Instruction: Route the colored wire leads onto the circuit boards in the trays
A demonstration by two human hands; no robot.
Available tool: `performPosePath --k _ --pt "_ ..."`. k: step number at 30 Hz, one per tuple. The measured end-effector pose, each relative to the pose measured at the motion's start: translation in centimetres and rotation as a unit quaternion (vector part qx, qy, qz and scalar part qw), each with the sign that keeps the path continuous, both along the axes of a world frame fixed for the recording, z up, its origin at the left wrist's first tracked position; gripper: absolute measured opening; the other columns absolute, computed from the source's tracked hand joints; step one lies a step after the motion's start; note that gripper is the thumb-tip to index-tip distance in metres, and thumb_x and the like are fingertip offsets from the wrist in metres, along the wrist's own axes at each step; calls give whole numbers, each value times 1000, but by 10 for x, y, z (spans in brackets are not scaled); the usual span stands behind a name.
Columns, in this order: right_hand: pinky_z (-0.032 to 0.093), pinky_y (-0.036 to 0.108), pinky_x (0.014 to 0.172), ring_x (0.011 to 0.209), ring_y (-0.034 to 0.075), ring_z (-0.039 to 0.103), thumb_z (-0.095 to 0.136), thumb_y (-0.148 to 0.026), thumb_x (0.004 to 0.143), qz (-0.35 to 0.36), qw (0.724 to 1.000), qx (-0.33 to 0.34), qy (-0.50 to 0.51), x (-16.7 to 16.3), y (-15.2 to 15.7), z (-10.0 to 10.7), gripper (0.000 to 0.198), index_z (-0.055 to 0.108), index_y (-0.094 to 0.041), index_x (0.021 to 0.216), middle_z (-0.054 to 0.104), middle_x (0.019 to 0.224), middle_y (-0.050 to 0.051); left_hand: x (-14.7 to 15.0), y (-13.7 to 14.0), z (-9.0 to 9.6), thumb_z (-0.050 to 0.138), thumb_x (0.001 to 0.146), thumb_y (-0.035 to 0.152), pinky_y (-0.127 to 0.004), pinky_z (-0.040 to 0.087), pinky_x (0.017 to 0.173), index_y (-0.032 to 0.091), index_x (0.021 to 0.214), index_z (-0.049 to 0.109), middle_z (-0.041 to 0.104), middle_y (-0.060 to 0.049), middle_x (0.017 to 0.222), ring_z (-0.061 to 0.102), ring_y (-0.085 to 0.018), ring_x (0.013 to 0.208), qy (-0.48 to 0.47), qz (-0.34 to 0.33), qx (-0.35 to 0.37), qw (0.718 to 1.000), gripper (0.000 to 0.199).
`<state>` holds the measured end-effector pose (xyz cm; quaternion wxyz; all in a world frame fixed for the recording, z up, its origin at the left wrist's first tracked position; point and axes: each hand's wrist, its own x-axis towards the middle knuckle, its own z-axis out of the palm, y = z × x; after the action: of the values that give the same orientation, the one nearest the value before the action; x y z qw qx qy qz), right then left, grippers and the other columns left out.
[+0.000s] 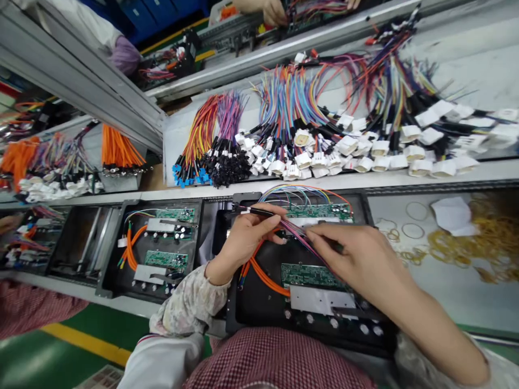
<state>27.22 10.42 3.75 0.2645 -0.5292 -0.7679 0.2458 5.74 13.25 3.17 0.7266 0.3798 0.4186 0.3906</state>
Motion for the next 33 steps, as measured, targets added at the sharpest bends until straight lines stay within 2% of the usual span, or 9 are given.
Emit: performPosePath --k 3,6,9,11,14,17,21,29,33 --pt "59 34 66 77 21 73 53 -35 97 35 998 0 48 -3 5 1 22 75 -32 95 77 94 -1 -1 0 3 72 86 35 -27 64 65 20 95 74 70 -3 91 72 -15 80 15 -22 -6 1000 17" --pt "56 33 59 72 20 71 52 -35 97 52 997 6 47 0 10 0 21 72 -32 93 74 90 1 -5 1 3 70 87 33 -25 64 63 21 94 74 71 -4 95 72 -16 83 30 -10 -6 999 14" --pt "46 31 48 56 17 63 48 -43 99 67 997 31 -33 9 19 -2 34 66 -27 74 68 73 1 -13 5 -1 70 87 34 -21 62 60 20 94 73 71 -5 94 71 -16 85 24 5 -3 1000 16" --pt "36 30 42 47 15 57 47 -48 99 25 989 93 -116 13 26 -2 44 60 -24 65 62 59 0 -18 8 -2 70 88 37 -21 63 59 19 95 72 70 -6 96 71 -17 85 16 9 -3 1000 19" --pt "35 29 44 49 16 61 50 -43 100 -56 971 162 -166 14 35 -7 36 68 -21 77 67 62 1 -24 13 -2 69 89 39 -21 62 58 20 104 72 70 -6 102 71 -17 86 30 23 -6 999 25" --pt "43 29 52 59 16 68 49 -34 100 -35 979 131 -153 10 41 -19 26 71 -19 98 76 81 4 -27 19 -1 67 90 40 -21 62 59 20 113 72 73 -8 105 72 -19 89 81 21 -6 996 31" --pt "49 30 61 72 18 72 49 -28 100 31 986 82 -139 8 44 -33 23 70 -19 99 77 92 5 -30 26 -1 67 91 37 -21 63 64 20 110 75 76 -8 109 74 -19 92 124 0 15 992 26" --pt "50 31 66 72 18 69 54 -22 98 77 988 47 -126 8 46 -34 16 69 -16 95 74 84 6 -29 30 -2 65 94 33 -23 63 65 23 105 77 78 -7 106 74 -20 91 154 -11 22 988 20" --pt "48 31 64 70 18 67 53 -23 99 73 988 45 -125 5 47 -35 17 69 -16 95 73 79 5 -30 31 -4 65 94 30 -21 60 63 22 104 76 78 -5 101 70 -13 70 163 -6 46 986 17"
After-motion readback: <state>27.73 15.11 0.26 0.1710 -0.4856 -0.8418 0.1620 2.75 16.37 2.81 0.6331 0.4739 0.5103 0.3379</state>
